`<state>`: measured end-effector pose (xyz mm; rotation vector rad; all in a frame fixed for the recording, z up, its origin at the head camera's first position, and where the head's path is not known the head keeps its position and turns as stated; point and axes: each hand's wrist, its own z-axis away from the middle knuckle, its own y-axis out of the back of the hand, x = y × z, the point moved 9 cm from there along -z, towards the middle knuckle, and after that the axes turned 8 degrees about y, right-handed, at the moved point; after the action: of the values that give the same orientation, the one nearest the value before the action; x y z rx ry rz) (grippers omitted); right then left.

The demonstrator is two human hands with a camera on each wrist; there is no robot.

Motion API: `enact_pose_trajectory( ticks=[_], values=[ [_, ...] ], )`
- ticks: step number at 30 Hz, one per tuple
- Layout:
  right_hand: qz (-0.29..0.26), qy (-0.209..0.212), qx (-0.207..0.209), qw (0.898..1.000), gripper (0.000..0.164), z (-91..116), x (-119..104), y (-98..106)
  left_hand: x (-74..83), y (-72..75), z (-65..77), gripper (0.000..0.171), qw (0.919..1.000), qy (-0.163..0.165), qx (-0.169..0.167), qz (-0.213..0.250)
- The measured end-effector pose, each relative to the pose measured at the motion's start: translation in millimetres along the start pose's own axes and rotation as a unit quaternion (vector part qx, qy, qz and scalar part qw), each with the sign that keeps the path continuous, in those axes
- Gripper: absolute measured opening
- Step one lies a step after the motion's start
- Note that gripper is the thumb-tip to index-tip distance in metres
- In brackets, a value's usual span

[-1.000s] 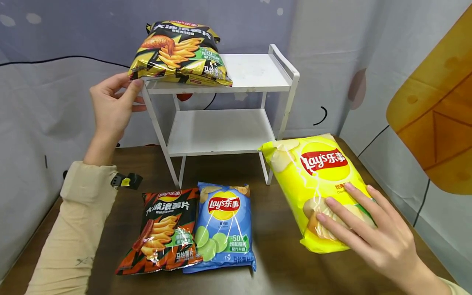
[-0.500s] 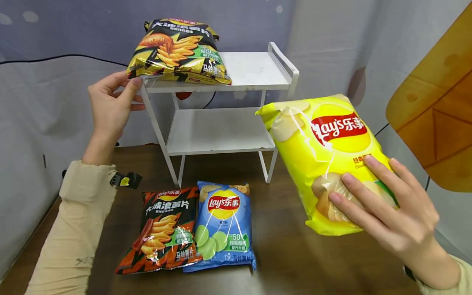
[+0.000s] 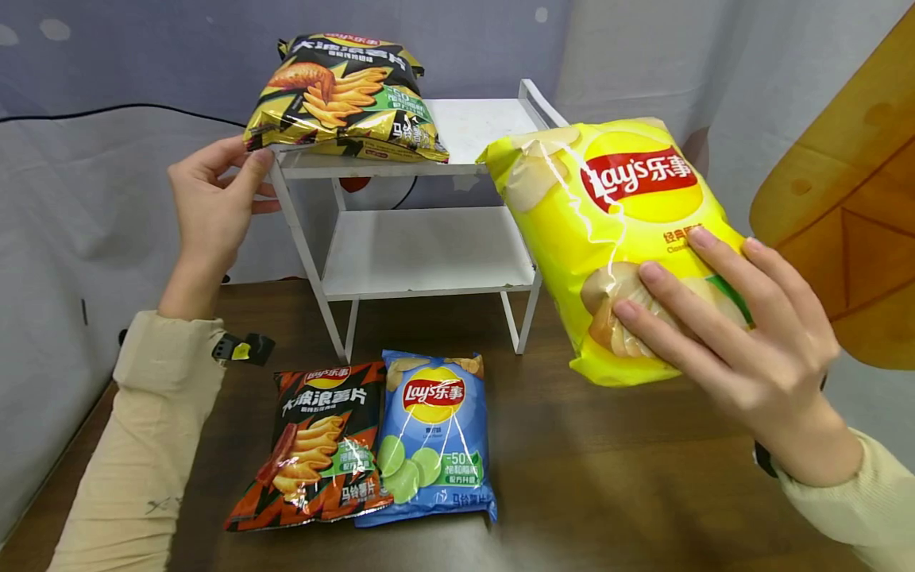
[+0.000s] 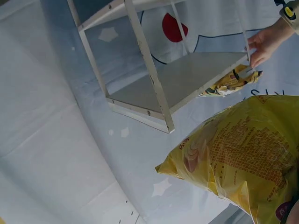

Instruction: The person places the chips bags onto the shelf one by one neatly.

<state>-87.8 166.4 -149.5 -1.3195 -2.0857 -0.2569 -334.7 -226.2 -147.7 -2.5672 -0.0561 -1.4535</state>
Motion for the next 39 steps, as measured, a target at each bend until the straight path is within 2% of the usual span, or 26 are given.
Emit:
enact_pose_trajectory(
  ticks=[3, 8, 18, 24, 34, 39],
  values=[
    [0.005, -0.016, -0.024, 1.000, 0.040, -7.7, 3.6, -10.4, -0.1, 0.2, -0.3, 0.017, 1.0000, 0.002, -0.001, 0.004],
    [0.022, -0.033, -0.034, 0.999, 0.039, -13.3, 8.9, -24.7, -0.2, 0.4, -0.2, 0.018, 1.0000, 0.001, -0.002, 0.003],
    [0.004, -0.058, -0.075, 0.995, 0.044, -28.9, 17.0, -57.8, -1.3, -0.4, -1.0, 0.017, 0.9999, 0.005, 0.000, 0.010],
    [-0.008, -0.051, -0.110, 0.993, 0.043, -36.5, 19.4, -79.4, -0.9, -0.4, -0.3, 0.015, 0.9999, 0.005, -0.001, 0.016],
    [-0.010, -0.033, -0.137, 0.990, 0.043, -43.8, 21.3, -111.1, -0.9, 0.2, 0.6, 0.014, 0.9998, 0.009, 0.003, 0.015],
    [-0.016, -0.038, -0.139, 0.989, 0.039, -46.2, 23.6, -125.5, -1.2, 0.7, -0.1, 0.016, 0.9998, 0.008, 0.003, 0.017]
  ],
)
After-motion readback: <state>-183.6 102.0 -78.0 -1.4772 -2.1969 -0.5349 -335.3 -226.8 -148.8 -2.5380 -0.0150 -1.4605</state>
